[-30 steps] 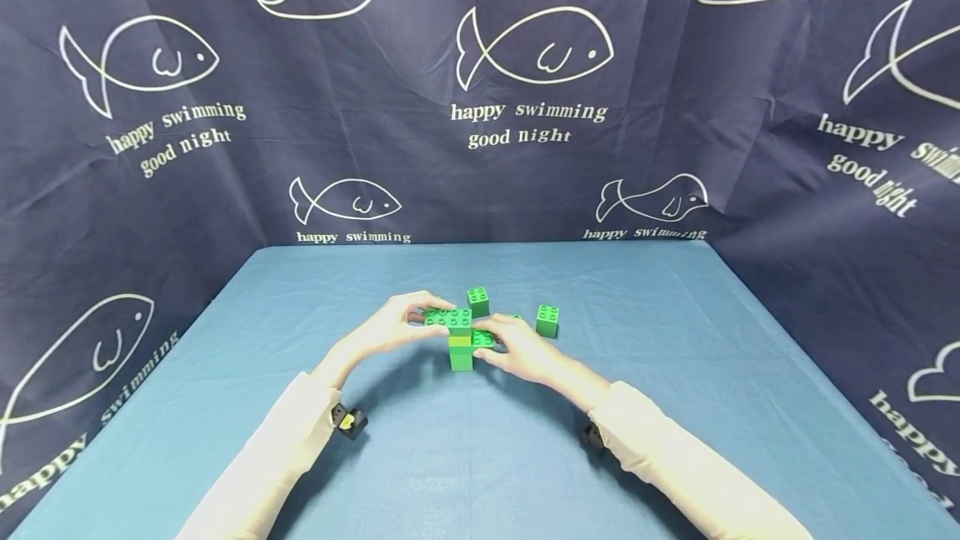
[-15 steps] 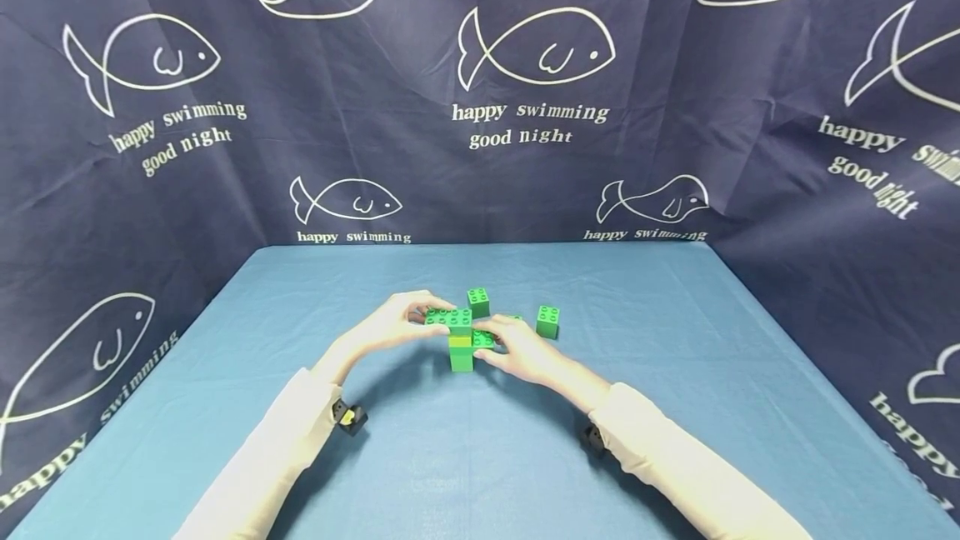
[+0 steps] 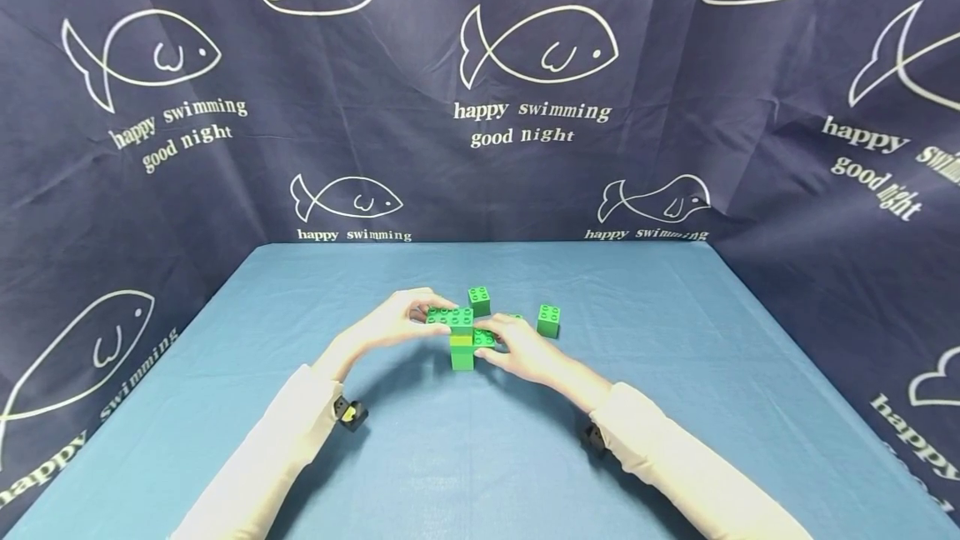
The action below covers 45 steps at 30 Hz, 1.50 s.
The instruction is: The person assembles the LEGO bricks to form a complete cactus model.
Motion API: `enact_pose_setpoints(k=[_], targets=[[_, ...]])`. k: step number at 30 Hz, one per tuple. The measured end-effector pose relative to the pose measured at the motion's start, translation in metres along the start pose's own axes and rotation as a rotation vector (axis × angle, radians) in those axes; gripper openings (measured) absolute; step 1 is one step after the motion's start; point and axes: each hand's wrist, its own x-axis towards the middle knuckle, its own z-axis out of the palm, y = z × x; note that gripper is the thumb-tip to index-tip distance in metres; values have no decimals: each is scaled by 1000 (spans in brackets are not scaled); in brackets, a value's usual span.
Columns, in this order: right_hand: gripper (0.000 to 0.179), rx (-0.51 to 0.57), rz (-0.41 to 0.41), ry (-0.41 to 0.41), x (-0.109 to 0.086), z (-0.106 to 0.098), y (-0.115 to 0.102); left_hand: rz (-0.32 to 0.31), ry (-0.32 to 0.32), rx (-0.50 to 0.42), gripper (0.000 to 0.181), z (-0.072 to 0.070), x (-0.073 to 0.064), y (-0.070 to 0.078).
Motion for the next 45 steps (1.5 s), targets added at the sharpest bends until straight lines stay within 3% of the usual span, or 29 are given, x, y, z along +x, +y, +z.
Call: enact_pose_setpoints(k=[14,22,32,45], targets=[[36,3,-1,14,0,0,-2,-12,-3,-6,36,-2,1,-1],[34,6,0,17,-1,1,-3,24,17,-7,36,4,-2,-2],[36,-1,3,22,0,1,-1,116,14,122,35,0,1,4],[37,11,0,29,0,1,-1,119,15,169,35,4,1,0]])
